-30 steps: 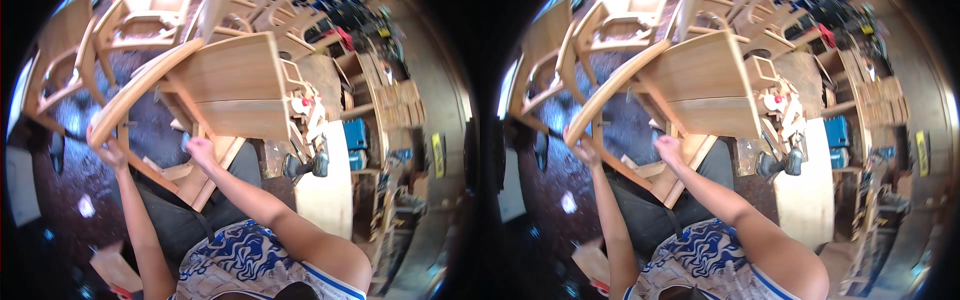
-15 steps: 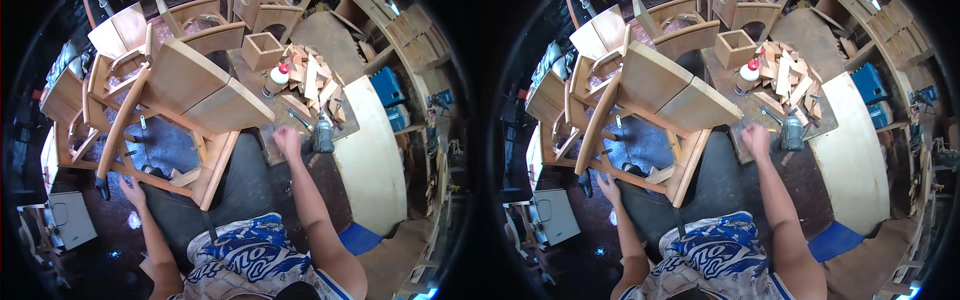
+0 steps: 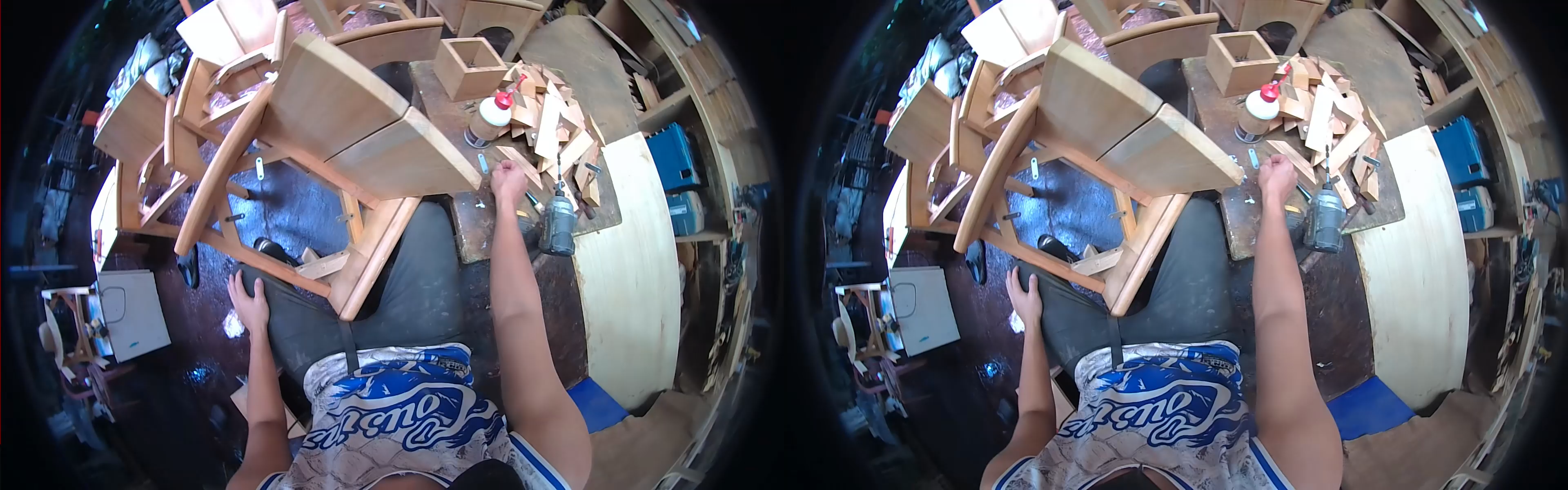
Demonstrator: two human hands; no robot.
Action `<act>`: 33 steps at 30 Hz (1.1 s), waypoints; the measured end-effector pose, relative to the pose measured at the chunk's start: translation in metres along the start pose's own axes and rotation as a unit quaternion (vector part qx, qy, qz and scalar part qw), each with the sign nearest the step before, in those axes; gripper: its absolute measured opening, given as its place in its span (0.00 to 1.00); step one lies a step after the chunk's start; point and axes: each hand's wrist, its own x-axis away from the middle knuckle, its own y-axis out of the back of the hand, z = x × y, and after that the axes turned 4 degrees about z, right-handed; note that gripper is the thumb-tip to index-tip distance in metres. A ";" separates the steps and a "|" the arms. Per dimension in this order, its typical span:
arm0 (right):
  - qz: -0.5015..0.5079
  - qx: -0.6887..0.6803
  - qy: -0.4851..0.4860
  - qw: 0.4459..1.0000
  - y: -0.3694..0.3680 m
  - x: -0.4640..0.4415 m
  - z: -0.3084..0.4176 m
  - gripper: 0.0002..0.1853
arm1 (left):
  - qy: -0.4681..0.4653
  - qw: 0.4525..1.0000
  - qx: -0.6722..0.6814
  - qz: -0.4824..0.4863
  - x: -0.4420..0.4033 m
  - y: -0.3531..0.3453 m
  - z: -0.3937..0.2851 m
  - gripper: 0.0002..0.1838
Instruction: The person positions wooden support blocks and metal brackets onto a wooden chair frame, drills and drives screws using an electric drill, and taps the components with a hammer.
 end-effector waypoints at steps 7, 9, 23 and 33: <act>0.149 -0.412 -0.095 0.894 -0.002 0.015 -0.010 0.07 | -0.074 0.997 -0.029 0.010 0.000 0.002 -0.011 0.24; 0.148 -0.465 -0.117 0.865 0.007 0.035 -0.003 0.08 | -0.065 0.998 -0.020 0.005 0.007 0.005 -0.015 0.22; 0.080 0.106 0.094 0.987 0.027 0.057 -0.005 0.15 | -0.079 0.996 0.049 -0.008 0.021 0.001 -0.007 0.16; 0.151 0.258 0.042 0.953 0.026 0.028 0.007 0.18 | -0.076 0.996 0.045 -0.015 0.023 -0.001 -0.008 0.16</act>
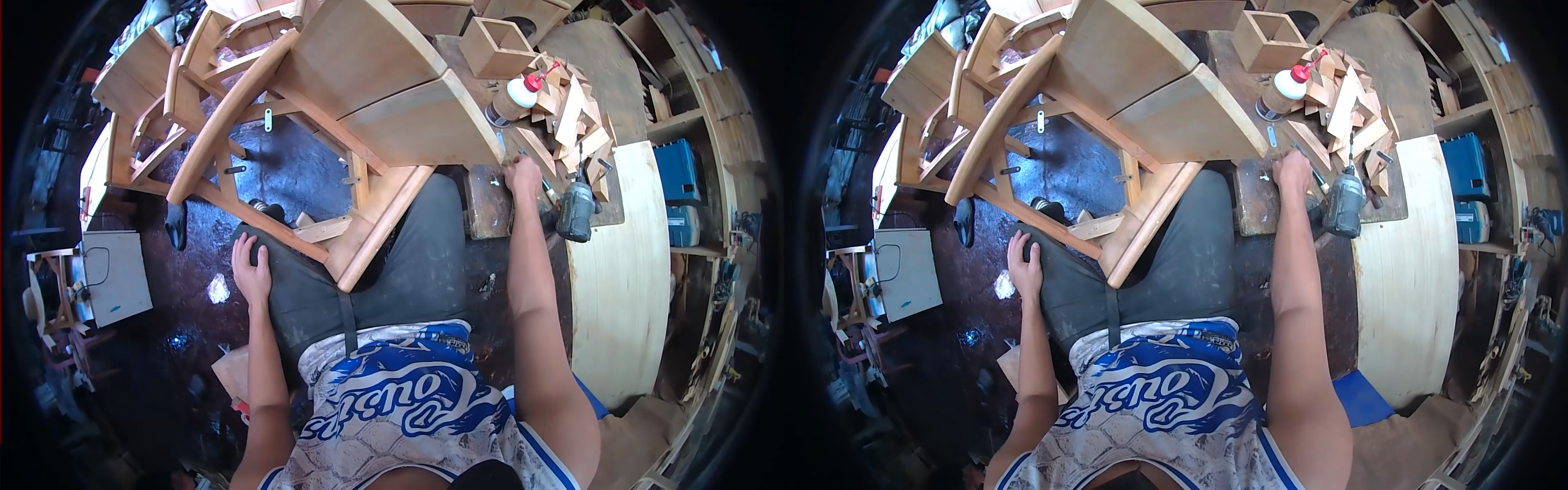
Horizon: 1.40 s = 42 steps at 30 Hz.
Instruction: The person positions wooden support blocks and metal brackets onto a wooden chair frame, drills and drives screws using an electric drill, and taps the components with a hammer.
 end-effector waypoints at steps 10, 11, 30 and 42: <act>-0.047 -0.001 0.019 0.999 -0.006 0.005 -0.005 0.16 | -0.001 1.000 -0.006 -0.003 -0.003 0.002 -0.002 0.15; -0.033 0.008 0.009 0.999 -0.004 0.005 0.000 0.16 | 0.000 1.000 -0.003 -0.005 -0.004 0.002 -0.003 0.15; -0.054 -0.049 -0.029 0.997 -0.045 -0.090 -0.016 0.21 | 0.013 1.000 -0.010 -0.026 -0.006 0.000 0.000 0.15; -0.155 -0.575 0.190 0.781 0.022 0.189 0.057 0.05 | 0.101 0.950 0.281 0.087 0.014 -0.007 -0.074 0.12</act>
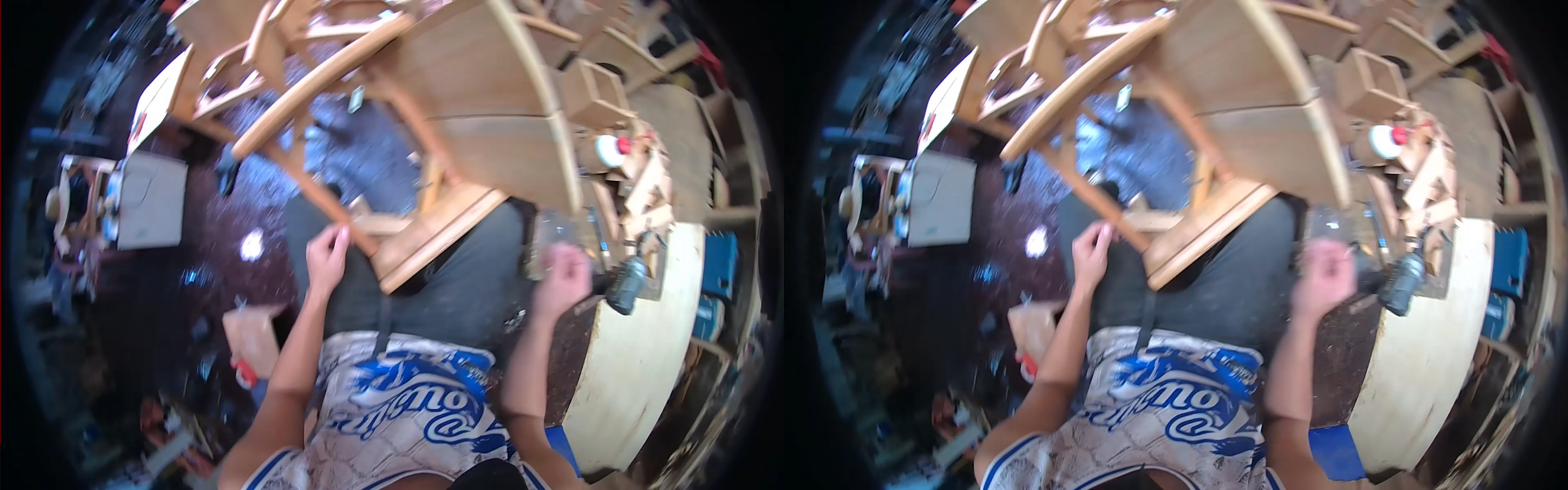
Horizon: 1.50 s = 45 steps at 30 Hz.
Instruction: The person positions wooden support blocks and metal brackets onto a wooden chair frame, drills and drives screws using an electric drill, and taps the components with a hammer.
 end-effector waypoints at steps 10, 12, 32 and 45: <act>0.465 0.173 0.284 0.820 0.003 -0.014 0.066 0.07 | 0.177 0.751 0.409 0.488 0.020 -0.098 -0.092 0.20; 0.533 0.216 0.311 0.757 0.008 -0.027 0.076 0.08 | 0.182 0.736 0.410 0.507 0.018 -0.110 -0.105 0.15; 0.300 0.618 0.145 0.712 -0.052 -0.353 0.017 0.16 | -0.083 0.994 -0.006 0.066 0.007 -0.165 0.000 0.06; 0.372 0.643 0.107 0.661 -0.054 -0.388 0.019 0.20 | -0.071 0.992 0.006 0.100 0.006 -0.163 0.004 0.03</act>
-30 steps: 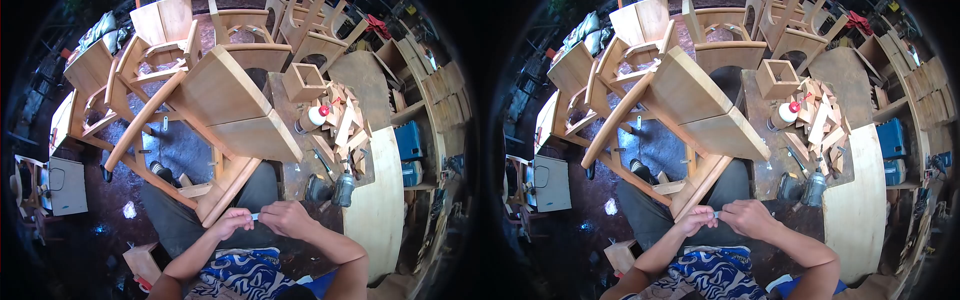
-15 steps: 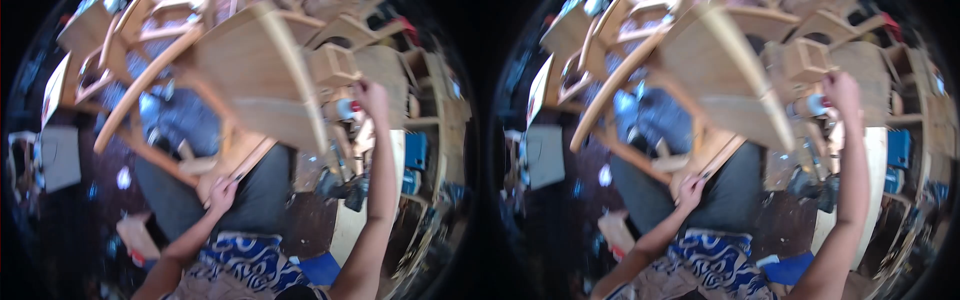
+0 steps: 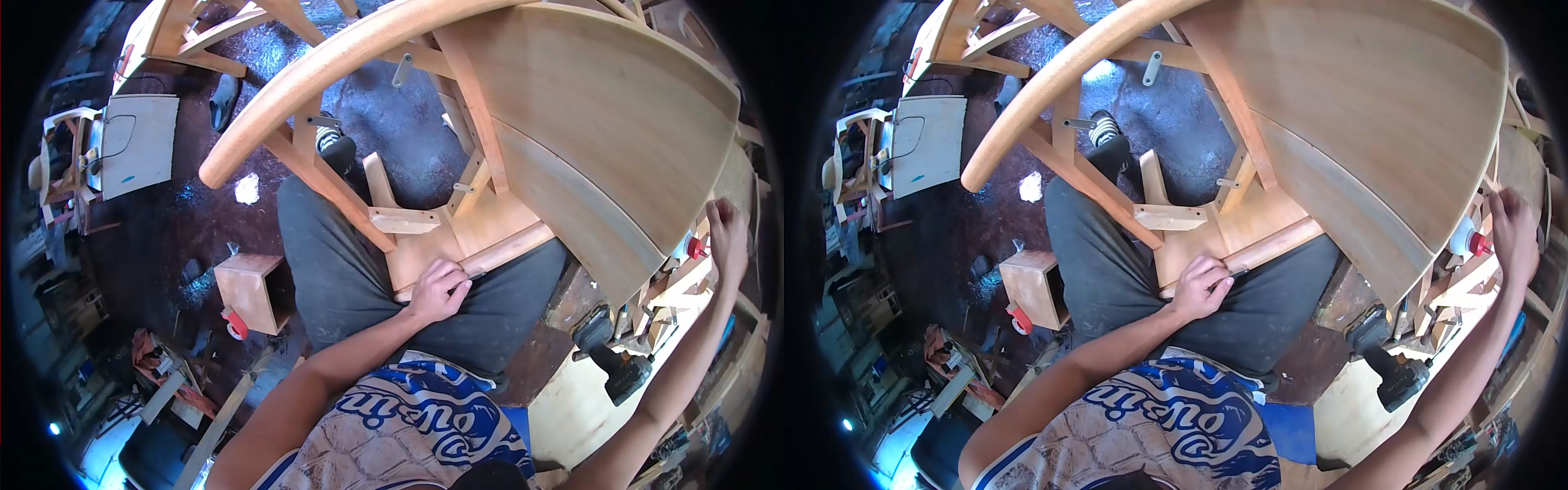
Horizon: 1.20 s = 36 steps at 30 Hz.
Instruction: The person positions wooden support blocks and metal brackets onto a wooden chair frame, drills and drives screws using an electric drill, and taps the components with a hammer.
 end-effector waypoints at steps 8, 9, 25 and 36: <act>-0.090 -0.329 -0.026 0.940 0.030 0.223 0.073 0.05 | -0.004 1.000 -0.010 -0.016 0.005 -0.009 0.005 0.05; -0.121 -0.388 -0.091 0.909 0.016 0.246 0.084 0.03 | -0.006 1.000 -0.003 -0.019 0.004 -0.009 0.006 0.05; -0.156 -0.137 -0.281 0.937 -0.242 0.163 0.031 0.12 | 0.120 0.980 0.151 -0.046 0.021 0.088 -0.002 0.10; -0.089 -0.080 -0.168 0.978 -0.254 0.150 0.008 0.13 | 0.024 0.974 -0.111 -0.195 0.040 0.195 0.005 0.08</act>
